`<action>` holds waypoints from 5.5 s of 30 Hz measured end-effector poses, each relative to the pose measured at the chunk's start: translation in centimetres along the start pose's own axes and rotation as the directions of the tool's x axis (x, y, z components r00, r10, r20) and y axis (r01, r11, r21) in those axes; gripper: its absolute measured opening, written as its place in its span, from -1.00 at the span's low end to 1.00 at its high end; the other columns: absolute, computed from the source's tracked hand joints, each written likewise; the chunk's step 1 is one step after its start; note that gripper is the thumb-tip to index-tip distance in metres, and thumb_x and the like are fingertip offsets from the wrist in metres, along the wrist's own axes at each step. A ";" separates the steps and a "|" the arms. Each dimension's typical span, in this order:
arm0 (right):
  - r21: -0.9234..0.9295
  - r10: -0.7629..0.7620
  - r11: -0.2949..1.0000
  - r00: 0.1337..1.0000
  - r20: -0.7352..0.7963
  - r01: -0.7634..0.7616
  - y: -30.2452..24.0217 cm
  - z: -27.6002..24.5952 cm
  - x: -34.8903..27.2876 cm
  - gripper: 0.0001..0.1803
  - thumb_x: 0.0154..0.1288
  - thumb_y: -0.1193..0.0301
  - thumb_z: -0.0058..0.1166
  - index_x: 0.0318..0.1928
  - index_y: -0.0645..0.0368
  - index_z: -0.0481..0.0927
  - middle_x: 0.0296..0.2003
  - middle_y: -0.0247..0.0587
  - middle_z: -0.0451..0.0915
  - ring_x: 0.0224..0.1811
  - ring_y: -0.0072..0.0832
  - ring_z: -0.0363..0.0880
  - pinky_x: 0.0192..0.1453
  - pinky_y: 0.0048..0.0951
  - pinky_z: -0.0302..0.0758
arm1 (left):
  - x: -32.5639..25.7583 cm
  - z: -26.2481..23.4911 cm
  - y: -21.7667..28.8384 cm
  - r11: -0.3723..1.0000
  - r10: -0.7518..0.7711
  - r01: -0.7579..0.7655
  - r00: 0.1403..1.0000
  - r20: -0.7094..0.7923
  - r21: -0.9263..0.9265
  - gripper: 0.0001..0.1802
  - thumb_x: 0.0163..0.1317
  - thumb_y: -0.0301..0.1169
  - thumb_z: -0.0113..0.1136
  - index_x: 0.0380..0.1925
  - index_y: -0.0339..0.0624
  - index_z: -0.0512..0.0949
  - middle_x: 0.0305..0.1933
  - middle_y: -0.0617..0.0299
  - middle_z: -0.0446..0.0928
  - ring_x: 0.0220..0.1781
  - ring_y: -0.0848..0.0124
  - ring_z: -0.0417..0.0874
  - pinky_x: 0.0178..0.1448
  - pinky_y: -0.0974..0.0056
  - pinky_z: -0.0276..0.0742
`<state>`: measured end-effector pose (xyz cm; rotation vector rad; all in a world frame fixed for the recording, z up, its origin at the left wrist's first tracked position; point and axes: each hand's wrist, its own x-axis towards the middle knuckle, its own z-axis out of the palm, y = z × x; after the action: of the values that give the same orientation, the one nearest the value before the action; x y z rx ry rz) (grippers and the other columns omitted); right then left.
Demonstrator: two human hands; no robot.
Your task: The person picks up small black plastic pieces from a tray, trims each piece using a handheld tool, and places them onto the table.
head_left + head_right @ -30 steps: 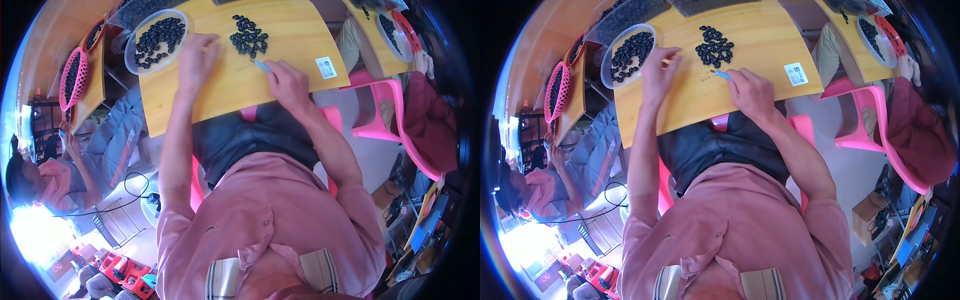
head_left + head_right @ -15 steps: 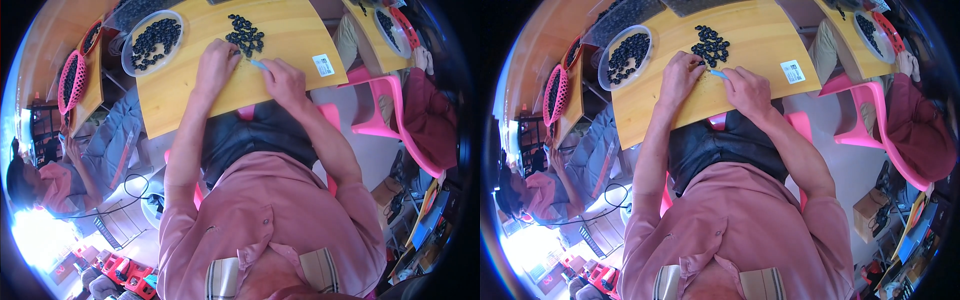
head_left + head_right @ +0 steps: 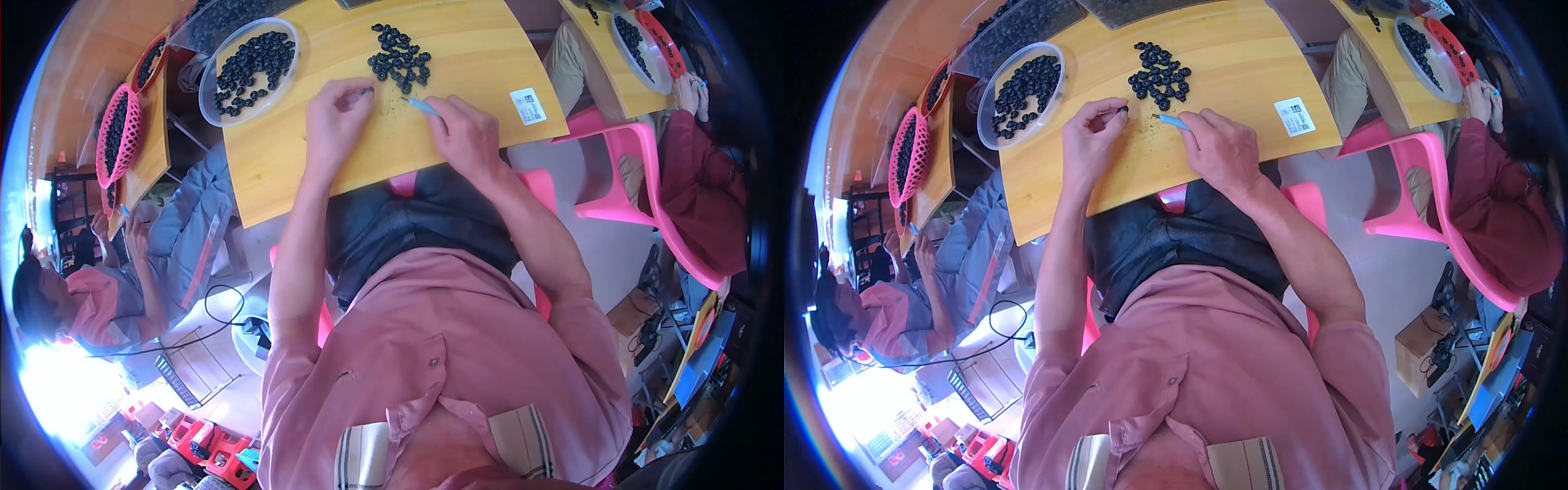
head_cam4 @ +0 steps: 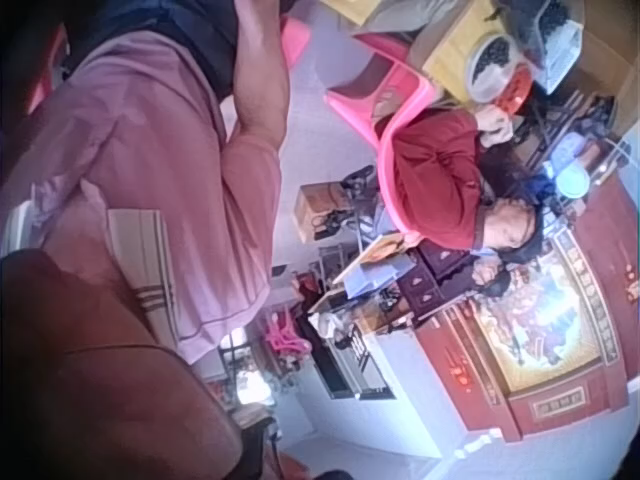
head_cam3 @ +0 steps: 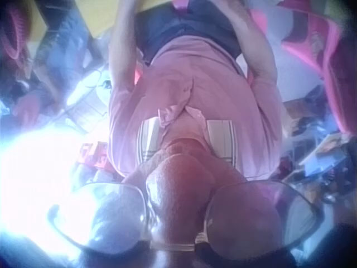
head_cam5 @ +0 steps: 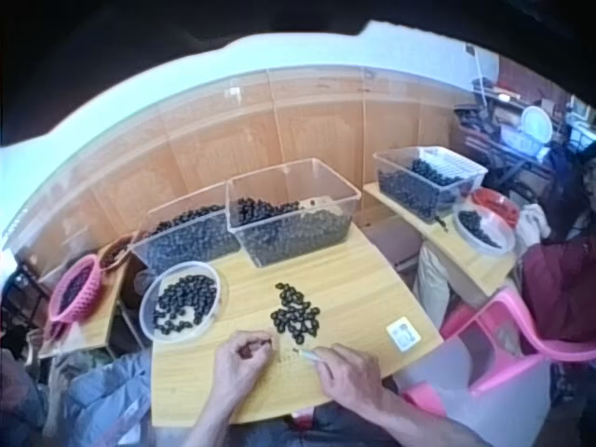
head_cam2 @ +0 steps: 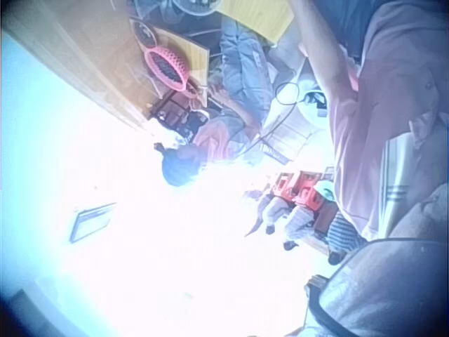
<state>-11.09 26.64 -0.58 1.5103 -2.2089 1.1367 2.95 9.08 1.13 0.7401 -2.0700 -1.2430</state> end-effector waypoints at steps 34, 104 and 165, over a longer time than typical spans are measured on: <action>-0.114 -0.302 0.947 0.953 -0.015 0.299 -0.8 0.6 -0.3 -0.91 0.27 0.45 0.30 -0.28 0.04 0.62 -0.54 -0.34 0.46 -0.53 -0.37 0.61 -0.48 -0.30 0.51 | -5.5 2.2 -0.1 0.952 -0.104 0.091 0.994 -0.030 -0.293 -0.64 0.31 -0.66 0.44 0.10 -0.33 0.65 -0.09 0.25 0.67 -0.11 0.56 0.69 0.04 0.45 0.65; -0.072 -0.163 0.984 0.987 -0.004 0.163 -0.1 0.3 -0.3 -0.82 0.24 0.44 0.36 -0.13 0.02 0.74 -0.45 -0.31 0.59 -0.40 -0.26 0.70 -0.40 -0.21 0.58 | -4.5 1.8 -1.0 0.979 -0.124 0.116 0.992 -0.035 -0.170 -0.72 0.34 -0.60 0.44 0.04 -0.33 0.71 -0.08 0.29 0.64 -0.16 0.62 0.61 -0.01 0.48 0.57; -0.114 -0.155 0.981 0.987 0.050 0.160 -0.5 0.6 -0.2 -0.85 0.29 0.44 0.30 -0.13 0.07 0.72 -0.45 -0.28 0.57 -0.38 -0.30 0.72 -0.38 -0.23 0.63 | -4.9 1.7 -0.3 0.941 -0.016 0.001 0.999 -0.044 -0.339 -0.82 0.28 -0.63 0.47 -0.12 -0.34 0.76 -0.05 0.18 0.64 -0.11 0.47 0.74 0.00 0.40 0.66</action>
<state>-10.43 26.25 -0.85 1.6387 -2.0984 0.9191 5.01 13.44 -0.85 0.6105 -1.7517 -1.5215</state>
